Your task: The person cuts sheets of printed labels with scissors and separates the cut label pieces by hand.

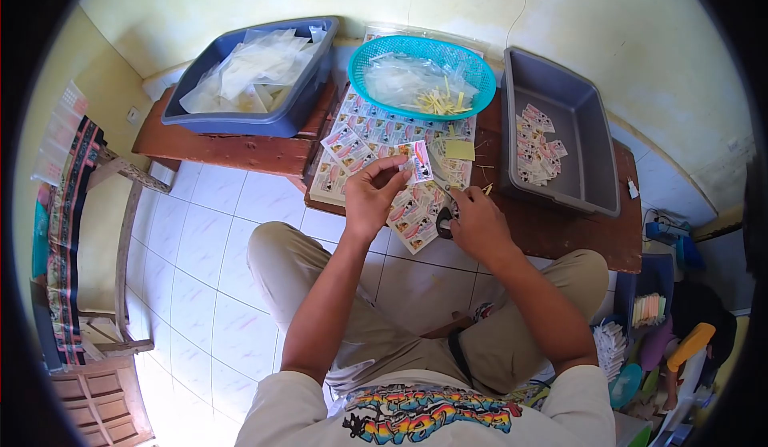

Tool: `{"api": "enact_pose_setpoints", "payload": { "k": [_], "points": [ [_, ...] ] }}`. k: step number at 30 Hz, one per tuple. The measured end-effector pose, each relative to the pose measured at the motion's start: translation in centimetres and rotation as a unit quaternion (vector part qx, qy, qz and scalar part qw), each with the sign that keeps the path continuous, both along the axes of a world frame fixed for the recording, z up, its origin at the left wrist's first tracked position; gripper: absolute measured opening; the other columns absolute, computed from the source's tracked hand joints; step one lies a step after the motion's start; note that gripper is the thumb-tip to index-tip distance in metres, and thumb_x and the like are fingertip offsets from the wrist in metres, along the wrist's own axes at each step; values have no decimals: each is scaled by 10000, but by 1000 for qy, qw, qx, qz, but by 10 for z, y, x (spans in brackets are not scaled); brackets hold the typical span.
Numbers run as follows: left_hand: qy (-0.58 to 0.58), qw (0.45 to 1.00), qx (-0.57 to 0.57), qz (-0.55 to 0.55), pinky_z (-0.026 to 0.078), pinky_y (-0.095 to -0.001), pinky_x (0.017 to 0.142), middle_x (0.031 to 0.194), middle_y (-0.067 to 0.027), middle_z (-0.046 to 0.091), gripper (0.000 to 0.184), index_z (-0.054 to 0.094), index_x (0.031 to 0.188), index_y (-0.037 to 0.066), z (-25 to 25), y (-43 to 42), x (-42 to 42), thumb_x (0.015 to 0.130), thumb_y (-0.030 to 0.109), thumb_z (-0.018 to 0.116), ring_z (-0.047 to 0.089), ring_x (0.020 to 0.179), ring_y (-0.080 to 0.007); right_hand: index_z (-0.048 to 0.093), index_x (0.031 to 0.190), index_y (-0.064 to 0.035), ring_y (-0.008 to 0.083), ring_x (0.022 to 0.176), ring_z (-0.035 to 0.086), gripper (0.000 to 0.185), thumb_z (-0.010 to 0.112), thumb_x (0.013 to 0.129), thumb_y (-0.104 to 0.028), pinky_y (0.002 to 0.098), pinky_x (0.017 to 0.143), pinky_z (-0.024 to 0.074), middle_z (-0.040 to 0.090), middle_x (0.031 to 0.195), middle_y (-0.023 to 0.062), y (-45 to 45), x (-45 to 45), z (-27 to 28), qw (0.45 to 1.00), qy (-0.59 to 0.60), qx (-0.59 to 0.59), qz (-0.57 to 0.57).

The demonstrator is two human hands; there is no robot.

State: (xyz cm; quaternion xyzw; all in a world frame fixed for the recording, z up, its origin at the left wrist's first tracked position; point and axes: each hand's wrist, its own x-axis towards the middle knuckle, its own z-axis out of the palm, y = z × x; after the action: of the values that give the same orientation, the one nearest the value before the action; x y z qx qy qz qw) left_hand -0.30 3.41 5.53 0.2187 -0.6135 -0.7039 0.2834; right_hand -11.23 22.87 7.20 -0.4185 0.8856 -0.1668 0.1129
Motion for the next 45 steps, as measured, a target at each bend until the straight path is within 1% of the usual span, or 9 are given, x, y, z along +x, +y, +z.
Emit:
{"api": "enact_pose_setpoints", "payload": {
  "k": [6,12,14,24,30,32,38,41,45],
  "points": [
    [-15,1000,14,-10,593,-276,829,1049,-71,760,290,725,1230,-25,-2,-1,-3,952,39,775,697,934,-107,538,1463,-84,407,1154,660,646,774,869,-177,512,968,560,560,1355,203,-8,3,-4,999,17,39,-6],
    [-28,1000,2,-13,597,-275,844,1044,-74,762,293,722,1232,-27,0,-1,-7,951,38,774,700,927,-108,476,1487,-10,428,1154,660,696,758,869,-163,513,951,567,565,1365,218,-13,-1,-20,998,21,58,17],
    [-27,999,7,-16,598,-274,844,1044,-76,763,293,722,1231,-28,0,0,-8,951,39,774,702,923,-108,473,1471,59,444,1120,670,622,640,889,-82,500,927,583,575,1329,255,-13,-1,-17,998,24,42,29],
    [-14,1000,10,-8,597,-276,827,1041,-88,771,297,722,1222,-31,0,2,-14,944,49,787,708,905,-110,513,1461,31,429,1104,675,690,712,812,-95,498,925,577,613,1246,262,-5,-14,-4,1000,-9,24,-15],
    [6,1000,4,14,591,-268,823,1019,-100,771,298,706,1204,-33,4,0,-14,922,-2,797,719,921,-120,549,1481,-1,365,876,682,748,785,792,-172,440,859,569,621,1187,230,14,-24,5,985,-111,-122,51],
    [12,1000,9,20,590,-263,820,1011,-104,770,302,701,1199,-33,4,0,-14,914,-19,800,721,923,-122,533,1536,-77,261,829,660,836,856,775,-202,370,807,561,618,1116,178,15,-16,23,966,-222,-133,8],
    [39,998,36,36,590,-258,803,989,-117,768,296,695,1181,-34,9,6,-17,906,-35,804,727,908,-127,444,1616,-141,115,935,642,929,913,816,-173,262,799,549,577,1184,69,23,-10,34,892,-393,-222,12],
    [41,998,24,40,592,-262,799,982,-115,769,295,692,1177,-35,11,7,-20,905,-32,806,727,888,-127,398,1640,-152,127,990,640,922,879,856,-87,270,851,564,532,1287,65,28,-9,34,810,-523,-265,16],
    [41,998,24,46,582,-250,762,949,-107,775,296,693,1174,-34,12,9,-24,902,-25,810,719,851,-115,371,1650,-151,138,1008,638,940,876,862,-64,281,885,569,494,1343,76,29,-9,39,788,-557,-263,22]
  ]
}}
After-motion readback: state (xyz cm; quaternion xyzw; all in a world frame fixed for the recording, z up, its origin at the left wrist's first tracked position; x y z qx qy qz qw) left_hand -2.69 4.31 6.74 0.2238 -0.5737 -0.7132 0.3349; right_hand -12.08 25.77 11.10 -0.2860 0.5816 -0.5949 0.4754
